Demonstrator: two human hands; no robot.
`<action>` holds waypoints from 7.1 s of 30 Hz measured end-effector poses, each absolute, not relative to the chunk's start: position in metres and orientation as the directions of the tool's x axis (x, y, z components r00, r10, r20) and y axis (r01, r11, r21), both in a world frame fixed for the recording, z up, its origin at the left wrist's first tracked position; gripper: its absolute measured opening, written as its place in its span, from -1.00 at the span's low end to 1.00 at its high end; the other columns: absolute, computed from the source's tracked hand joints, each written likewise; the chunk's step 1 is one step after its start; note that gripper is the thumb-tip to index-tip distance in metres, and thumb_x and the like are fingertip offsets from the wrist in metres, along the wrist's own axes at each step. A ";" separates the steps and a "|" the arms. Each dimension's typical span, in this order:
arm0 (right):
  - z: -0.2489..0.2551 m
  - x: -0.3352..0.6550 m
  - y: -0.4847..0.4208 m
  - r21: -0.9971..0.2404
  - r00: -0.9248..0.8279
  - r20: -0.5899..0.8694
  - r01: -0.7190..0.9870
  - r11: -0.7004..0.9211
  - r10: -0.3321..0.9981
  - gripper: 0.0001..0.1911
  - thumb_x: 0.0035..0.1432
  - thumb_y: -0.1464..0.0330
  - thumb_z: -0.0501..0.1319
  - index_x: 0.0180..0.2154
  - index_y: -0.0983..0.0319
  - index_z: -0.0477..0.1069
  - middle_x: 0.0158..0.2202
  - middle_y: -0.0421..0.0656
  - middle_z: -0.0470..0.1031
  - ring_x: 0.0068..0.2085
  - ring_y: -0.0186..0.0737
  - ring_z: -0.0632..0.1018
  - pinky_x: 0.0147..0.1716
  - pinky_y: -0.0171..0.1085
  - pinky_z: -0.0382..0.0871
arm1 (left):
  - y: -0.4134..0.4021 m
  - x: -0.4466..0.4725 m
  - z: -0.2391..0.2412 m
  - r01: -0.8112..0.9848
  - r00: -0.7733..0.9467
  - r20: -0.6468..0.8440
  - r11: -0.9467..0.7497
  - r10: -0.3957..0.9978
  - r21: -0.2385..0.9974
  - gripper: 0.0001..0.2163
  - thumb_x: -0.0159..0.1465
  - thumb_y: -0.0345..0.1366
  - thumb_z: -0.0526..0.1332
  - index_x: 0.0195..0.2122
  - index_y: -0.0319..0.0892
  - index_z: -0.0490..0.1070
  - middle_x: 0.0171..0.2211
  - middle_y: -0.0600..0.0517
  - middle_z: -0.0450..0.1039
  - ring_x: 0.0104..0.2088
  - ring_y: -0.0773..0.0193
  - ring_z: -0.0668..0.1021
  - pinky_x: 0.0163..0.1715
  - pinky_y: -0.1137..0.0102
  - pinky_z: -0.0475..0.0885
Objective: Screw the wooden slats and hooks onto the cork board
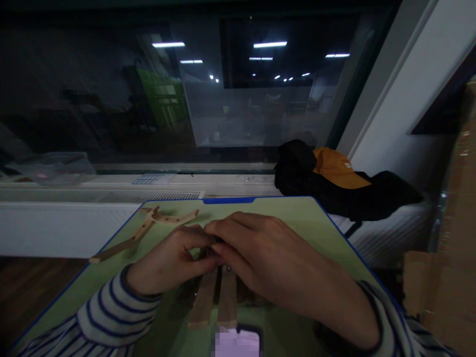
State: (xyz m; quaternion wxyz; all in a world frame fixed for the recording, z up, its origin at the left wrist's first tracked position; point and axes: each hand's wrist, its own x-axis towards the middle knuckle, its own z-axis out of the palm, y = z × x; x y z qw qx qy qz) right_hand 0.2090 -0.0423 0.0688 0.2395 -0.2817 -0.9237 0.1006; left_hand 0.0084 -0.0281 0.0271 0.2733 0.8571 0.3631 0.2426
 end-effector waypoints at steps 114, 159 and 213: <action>0.067 0.206 -0.043 -0.395 -0.725 0.332 0.474 0.787 0.604 -0.72 0.28 0.36 0.07 0.03 0.15 0.26 -0.12 -0.19 0.45 -0.13 -0.29 0.46 -0.15 -0.26 0.32 | -0.026 0.006 0.027 0.499 0.603 0.314 -0.654 0.733 0.568 -0.79 0.25 -0.21 0.21 -0.40 -0.23 0.52 -0.39 -0.02 0.57 -0.36 0.25 0.56 -0.36 0.43 0.36; 0.070 0.210 -0.039 -0.403 -0.713 0.397 0.430 0.808 0.578 -0.77 0.28 0.38 0.08 -0.04 0.17 0.36 -0.15 -0.21 0.51 -0.15 -0.33 0.51 -0.17 -0.32 0.36 | -0.024 0.007 0.019 0.419 0.629 0.219 -0.562 0.746 0.713 -0.80 0.27 -0.21 0.20 -0.25 -0.22 0.54 -0.34 0.00 0.57 -0.30 0.26 0.55 -0.30 0.43 0.41; 0.068 0.211 -0.037 -0.375 -0.731 0.434 0.386 0.843 0.527 -0.72 0.28 0.44 0.08 0.01 0.20 0.33 -0.09 -0.23 0.48 -0.06 -0.40 0.46 -0.06 -0.41 0.30 | -0.024 0.009 0.016 0.424 0.619 0.372 -0.693 0.692 0.583 -0.83 0.26 -0.27 0.21 -0.38 -0.26 0.50 -0.44 0.01 0.52 -0.40 0.31 0.52 -0.37 0.45 0.35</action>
